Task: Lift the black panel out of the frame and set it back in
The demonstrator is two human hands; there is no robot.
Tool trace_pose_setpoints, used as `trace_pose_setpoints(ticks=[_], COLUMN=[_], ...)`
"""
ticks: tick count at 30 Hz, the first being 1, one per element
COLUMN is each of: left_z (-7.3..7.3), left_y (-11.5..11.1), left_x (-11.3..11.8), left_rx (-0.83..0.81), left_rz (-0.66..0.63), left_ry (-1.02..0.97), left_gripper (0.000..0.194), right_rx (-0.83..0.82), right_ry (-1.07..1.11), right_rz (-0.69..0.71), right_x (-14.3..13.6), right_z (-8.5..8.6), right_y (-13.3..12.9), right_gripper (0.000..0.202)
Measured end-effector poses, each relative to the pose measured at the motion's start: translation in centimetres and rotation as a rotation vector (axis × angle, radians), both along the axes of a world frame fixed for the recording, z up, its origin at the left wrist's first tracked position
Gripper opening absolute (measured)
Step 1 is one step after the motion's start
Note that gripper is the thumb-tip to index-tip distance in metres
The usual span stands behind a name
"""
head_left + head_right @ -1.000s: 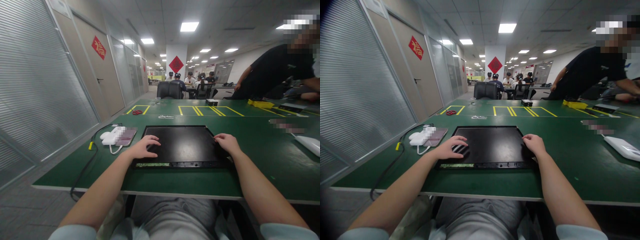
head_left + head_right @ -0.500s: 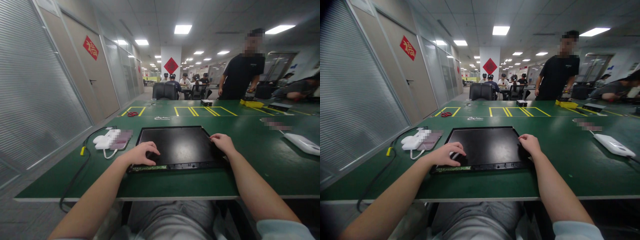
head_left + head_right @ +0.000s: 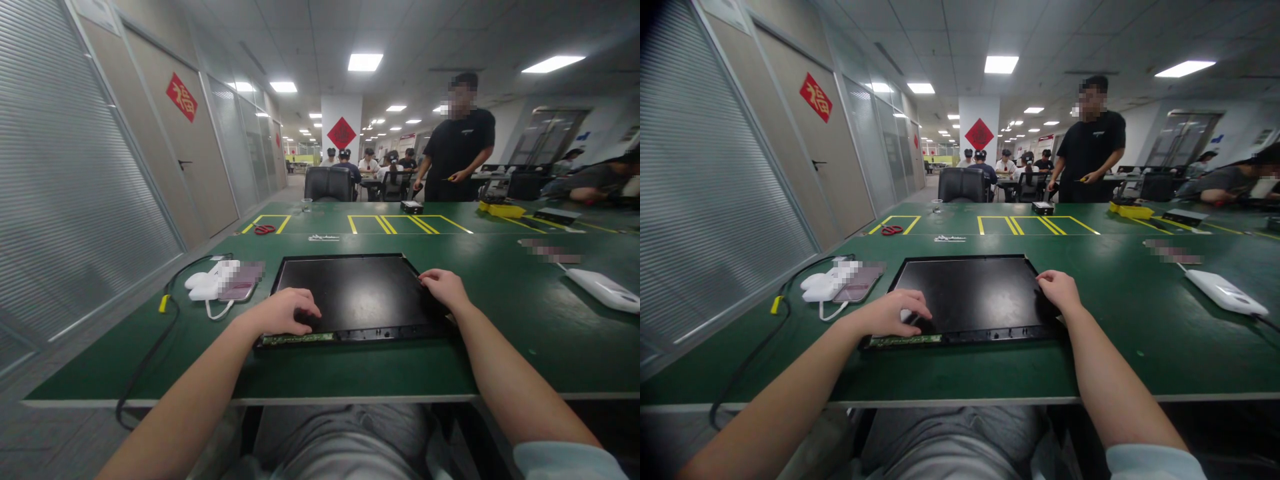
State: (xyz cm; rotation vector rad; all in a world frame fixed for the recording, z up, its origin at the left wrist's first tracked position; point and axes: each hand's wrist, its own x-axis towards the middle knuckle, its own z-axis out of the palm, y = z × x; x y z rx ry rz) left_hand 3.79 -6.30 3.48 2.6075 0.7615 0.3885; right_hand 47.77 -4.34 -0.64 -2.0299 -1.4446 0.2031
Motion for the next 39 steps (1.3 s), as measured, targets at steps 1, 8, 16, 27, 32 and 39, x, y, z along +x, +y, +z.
trace_pose_setpoints(ticks=[1,8,16,27,32,39], left_z=[0.0,0.0,1.1,1.9,2.0,2.1], left_y=[0.0,-0.1,-1.3,-2.2,-2.3,-2.5], left_x=[0.0,0.1,-0.6,0.9,0.8,1.1], left_rx=[0.002,0.013,0.045,0.249,0.244,0.252], left_rz=[-0.003,-0.032,0.089,0.149,0.133,0.116], left_ry=[0.002,-0.002,0.226,0.486,0.492,0.481], left_gripper=[0.028,0.022,0.018,0.019,0.018,0.019], right_rx=[-0.001,0.037,0.022,0.026,0.028,0.001], right_ry=[-0.004,-0.015,-0.013,-0.016,-0.019,-0.02], right_rz=[0.0,0.005,-0.002,-0.004,0.0,0.0], right_x=[0.0,0.2,0.0,-0.2,-0.2,-0.2], right_z=[0.0,-0.4,-0.2,-0.1,-0.1,0.0], right_y=[0.0,0.2,0.1,0.0,0.0,-0.1], right_gripper=[0.022,0.021,0.021,0.021,0.021,0.021])
